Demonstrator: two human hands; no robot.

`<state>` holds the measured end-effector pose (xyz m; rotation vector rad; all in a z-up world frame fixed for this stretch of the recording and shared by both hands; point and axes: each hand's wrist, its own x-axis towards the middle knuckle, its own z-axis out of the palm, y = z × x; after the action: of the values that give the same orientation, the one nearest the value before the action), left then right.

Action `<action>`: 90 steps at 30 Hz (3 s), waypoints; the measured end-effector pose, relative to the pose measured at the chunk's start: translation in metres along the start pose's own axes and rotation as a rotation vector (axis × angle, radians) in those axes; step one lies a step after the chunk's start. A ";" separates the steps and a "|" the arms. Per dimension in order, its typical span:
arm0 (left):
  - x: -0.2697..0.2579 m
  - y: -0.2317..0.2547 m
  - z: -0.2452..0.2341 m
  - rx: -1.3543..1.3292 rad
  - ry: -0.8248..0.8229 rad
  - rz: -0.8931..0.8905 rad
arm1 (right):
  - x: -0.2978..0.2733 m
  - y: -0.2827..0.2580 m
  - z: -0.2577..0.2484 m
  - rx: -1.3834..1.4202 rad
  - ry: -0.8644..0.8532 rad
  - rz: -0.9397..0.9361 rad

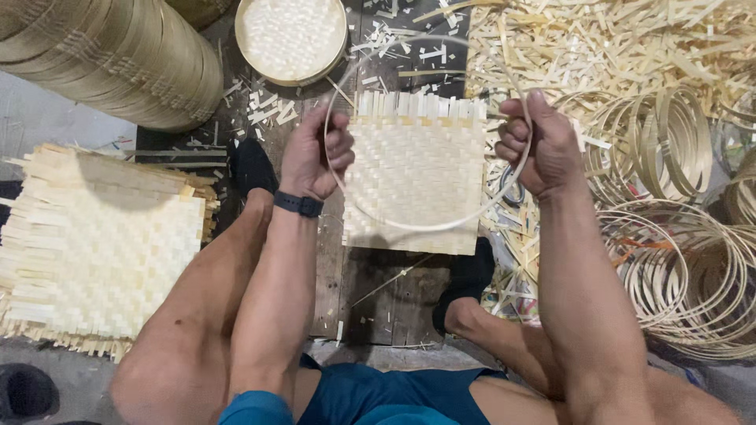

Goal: The person places a circular bamboo frame over a pre-woven square mat, trims the excess mat material with scissors, and stacks the finished circular base. The process is repeated for multiple units.

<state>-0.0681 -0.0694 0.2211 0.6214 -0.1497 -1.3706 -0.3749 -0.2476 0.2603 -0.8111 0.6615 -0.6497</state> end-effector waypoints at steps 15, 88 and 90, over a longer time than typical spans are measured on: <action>-0.020 -0.029 -0.006 0.206 0.250 -0.103 | 0.008 -0.011 0.011 -0.367 0.014 0.174; -0.001 0.002 -0.031 0.284 0.255 -0.047 | 0.016 0.072 -0.025 0.163 -0.030 0.105; -0.002 -0.017 -0.043 0.045 0.263 -0.041 | 0.017 0.073 -0.026 0.240 -0.021 0.047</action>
<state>-0.0639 -0.0550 0.1775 0.8396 0.0442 -1.3147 -0.3643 -0.2326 0.1831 -0.5774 0.5699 -0.6627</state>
